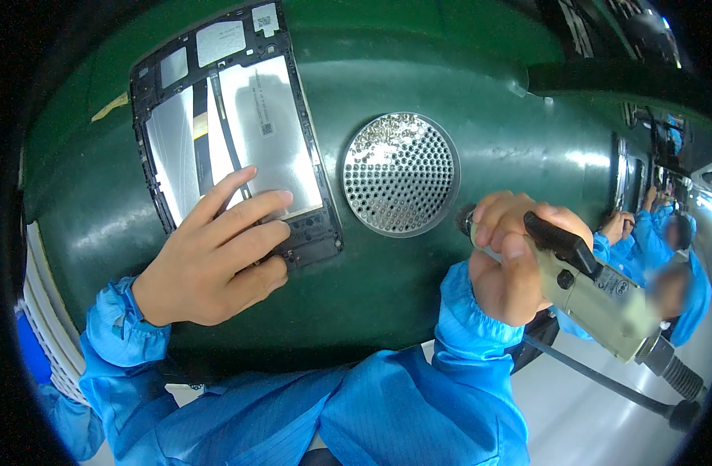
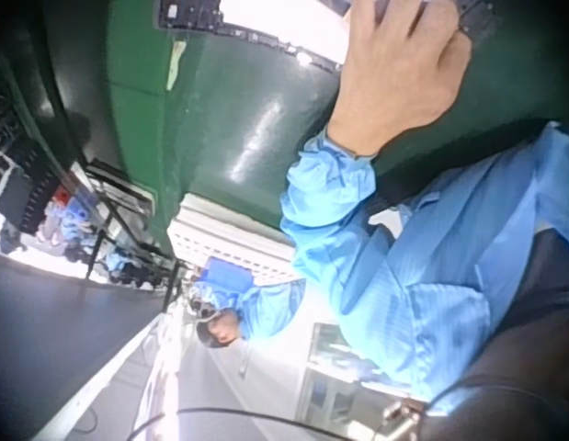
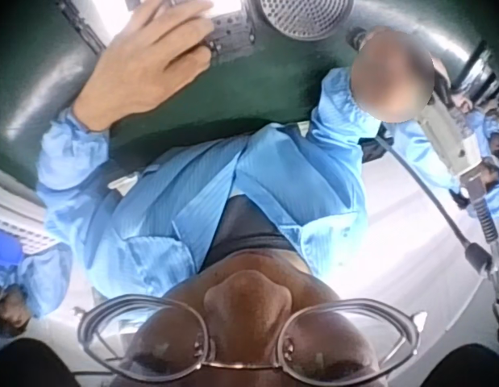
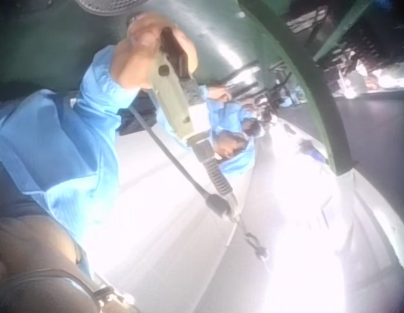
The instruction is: Using an electric screwdriver to attach components to tablet screens on an assembly line.
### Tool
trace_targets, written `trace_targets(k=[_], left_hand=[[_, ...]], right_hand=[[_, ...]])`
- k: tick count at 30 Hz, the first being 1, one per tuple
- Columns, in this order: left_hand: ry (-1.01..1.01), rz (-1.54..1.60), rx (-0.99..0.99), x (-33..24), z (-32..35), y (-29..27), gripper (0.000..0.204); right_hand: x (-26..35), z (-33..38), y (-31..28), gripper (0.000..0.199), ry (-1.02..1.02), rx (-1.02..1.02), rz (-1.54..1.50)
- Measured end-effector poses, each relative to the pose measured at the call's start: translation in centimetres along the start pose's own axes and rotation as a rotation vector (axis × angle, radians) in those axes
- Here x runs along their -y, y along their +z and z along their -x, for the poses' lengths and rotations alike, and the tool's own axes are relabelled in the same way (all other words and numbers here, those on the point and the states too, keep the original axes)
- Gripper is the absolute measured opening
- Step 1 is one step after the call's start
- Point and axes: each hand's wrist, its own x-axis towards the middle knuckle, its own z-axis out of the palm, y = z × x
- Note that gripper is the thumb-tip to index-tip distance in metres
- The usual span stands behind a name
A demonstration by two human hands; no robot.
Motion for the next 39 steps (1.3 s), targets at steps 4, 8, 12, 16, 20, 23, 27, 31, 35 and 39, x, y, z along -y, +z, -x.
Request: trace_targets(k=[4,8,12,16,20,23,27,31,35,39], left_hand=[[0.003,-0.024,0.001,-0.4,0.0,-0.2,0.012],[-0.09,-0.078,0.0,-1.5,1.0,-0.3,0.017],[-0.142,-0.247,-0.028,-3.1,4.1,0.1,0.026],[-0.242,-0.335,-0.065,-4.5,5.1,0.8,0.036],[-0.295,-0.489,-0.063,-4.4,4.0,-0.1,0.032],[-0.344,-0.562,-0.097,-2.4,2.4,-0.4,0.034],[-0.394,-0.453,-0.283,4.1,-1.0,-1.6,0.031],[-0.428,-0.468,-0.241,9.1,-3.7,-5.2,0.032],[-0.479,-0.469,-0.244,11.7,-5.4,-6.2,0.035],[-0.481,-0.678,-0.332,9.9,-3.8,-3.2,0.049]], right_hand=[[-0.1,0.1,0.3,0.035,-0.007,-0.005,0.011],[-0.6,0.1,-0.6,0.034,-0.052,-0.087,0.082],[-1.1,-0.2,-1.7,0.03,-0.043,-0.202,0.119],[-1.0,-1.0,-2.3,0.031,0.051,-0.108,0.186],[-0.4,-3.0,-3.9,0.032,0.115,-0.042,0.22],[-1.3,-3.0,-4.4,0.036,0.029,-0.092,0.142],[-2.3,-1.9,-4.9,0.037,0.038,-0.109,0.139],[-1.9,-1.5,-4.9,0.034,0.089,-0.119,0.153],[-1.7,-1.5,-5.1,0.033,0.079,-0.15,0.228],[-1.6,-1.3,-5.4,0.029,0.137,-0.135,0.159]])
